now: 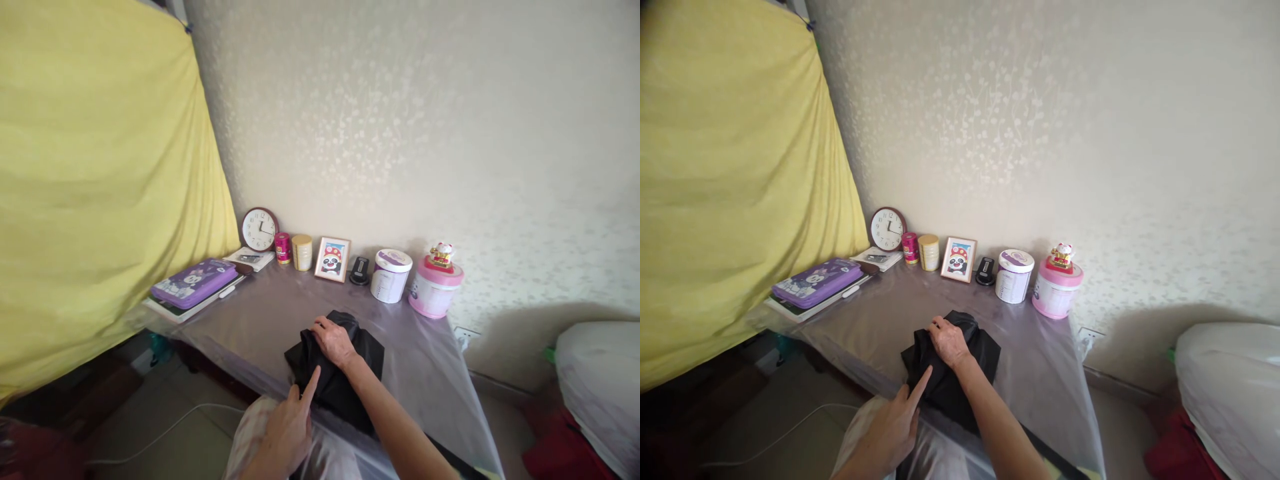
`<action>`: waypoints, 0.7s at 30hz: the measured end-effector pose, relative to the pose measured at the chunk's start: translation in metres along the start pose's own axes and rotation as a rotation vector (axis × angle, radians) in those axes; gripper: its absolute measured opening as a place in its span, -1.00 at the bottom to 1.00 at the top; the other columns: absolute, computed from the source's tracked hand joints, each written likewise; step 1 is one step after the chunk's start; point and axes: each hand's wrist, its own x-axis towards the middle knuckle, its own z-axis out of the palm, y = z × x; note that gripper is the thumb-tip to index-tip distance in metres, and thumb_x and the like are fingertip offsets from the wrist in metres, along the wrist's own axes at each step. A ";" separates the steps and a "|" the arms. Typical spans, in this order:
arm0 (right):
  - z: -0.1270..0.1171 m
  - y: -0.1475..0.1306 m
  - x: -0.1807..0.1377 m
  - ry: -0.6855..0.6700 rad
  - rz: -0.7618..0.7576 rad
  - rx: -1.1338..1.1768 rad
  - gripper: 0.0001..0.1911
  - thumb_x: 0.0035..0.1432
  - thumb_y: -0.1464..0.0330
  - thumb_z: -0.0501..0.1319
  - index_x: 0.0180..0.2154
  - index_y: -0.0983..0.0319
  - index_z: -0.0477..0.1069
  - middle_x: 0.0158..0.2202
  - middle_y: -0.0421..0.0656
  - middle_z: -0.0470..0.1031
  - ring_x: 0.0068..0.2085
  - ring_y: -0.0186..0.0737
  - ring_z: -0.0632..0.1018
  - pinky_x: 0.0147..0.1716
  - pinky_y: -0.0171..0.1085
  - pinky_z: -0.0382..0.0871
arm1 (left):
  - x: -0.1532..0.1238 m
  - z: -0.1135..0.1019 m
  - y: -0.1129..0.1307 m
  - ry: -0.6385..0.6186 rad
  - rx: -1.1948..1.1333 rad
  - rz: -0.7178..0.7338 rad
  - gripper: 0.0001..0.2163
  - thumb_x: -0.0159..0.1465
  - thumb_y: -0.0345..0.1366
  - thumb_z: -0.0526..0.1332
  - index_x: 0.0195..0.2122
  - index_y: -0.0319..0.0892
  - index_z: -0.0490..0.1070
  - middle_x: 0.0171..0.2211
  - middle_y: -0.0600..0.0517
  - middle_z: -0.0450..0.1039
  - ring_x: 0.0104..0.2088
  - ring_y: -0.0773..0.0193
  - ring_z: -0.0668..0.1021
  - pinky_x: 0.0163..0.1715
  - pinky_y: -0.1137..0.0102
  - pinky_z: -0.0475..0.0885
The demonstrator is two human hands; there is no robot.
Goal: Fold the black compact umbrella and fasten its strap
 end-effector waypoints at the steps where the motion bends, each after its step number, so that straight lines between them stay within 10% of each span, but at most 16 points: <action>1: -0.001 -0.001 -0.002 0.006 -0.011 0.010 -0.81 0.28 0.44 0.05 -0.17 0.20 0.42 -0.09 -0.10 0.46 -0.17 -0.26 0.53 -0.20 -0.35 0.45 | 0.000 0.002 -0.001 0.011 -0.013 -0.006 -0.33 0.23 -0.52 -0.10 0.32 0.02 -0.32 -0.14 -0.09 0.38 -0.31 0.20 0.55 -0.37 0.41 0.32; 10: -0.007 0.000 -0.051 0.121 -0.167 0.186 -0.74 0.34 0.33 -0.01 -0.11 0.21 0.43 -0.05 -0.09 0.51 0.02 -0.20 0.46 0.11 -0.10 0.23 | 0.001 0.007 -0.005 0.033 -0.134 -0.017 -0.35 0.26 -0.47 -0.09 0.33 -0.11 -0.37 -0.07 -0.09 0.38 -0.26 0.23 0.53 -0.34 0.42 0.28; 18: -0.003 0.072 -0.018 0.228 0.244 -0.005 -0.68 0.34 0.31 -0.03 -0.11 0.25 0.46 -0.03 0.04 0.49 0.00 -0.05 0.48 0.00 0.01 0.30 | 0.000 0.002 -0.007 -0.007 -0.217 -0.040 -0.37 0.26 -0.44 -0.10 0.33 -0.18 -0.36 0.06 -0.13 0.33 -0.15 0.23 0.50 -0.22 0.44 0.27; 21: -0.013 0.055 -0.022 0.232 0.117 0.082 -0.67 0.35 0.31 -0.04 -0.09 0.27 0.45 -0.05 0.01 0.50 0.02 -0.11 0.46 0.03 -0.06 0.29 | 0.001 0.004 -0.008 -0.007 -0.226 -0.037 -0.37 0.26 -0.43 -0.09 0.33 -0.21 -0.34 0.08 -0.14 0.32 -0.11 0.22 0.49 -0.19 0.44 0.26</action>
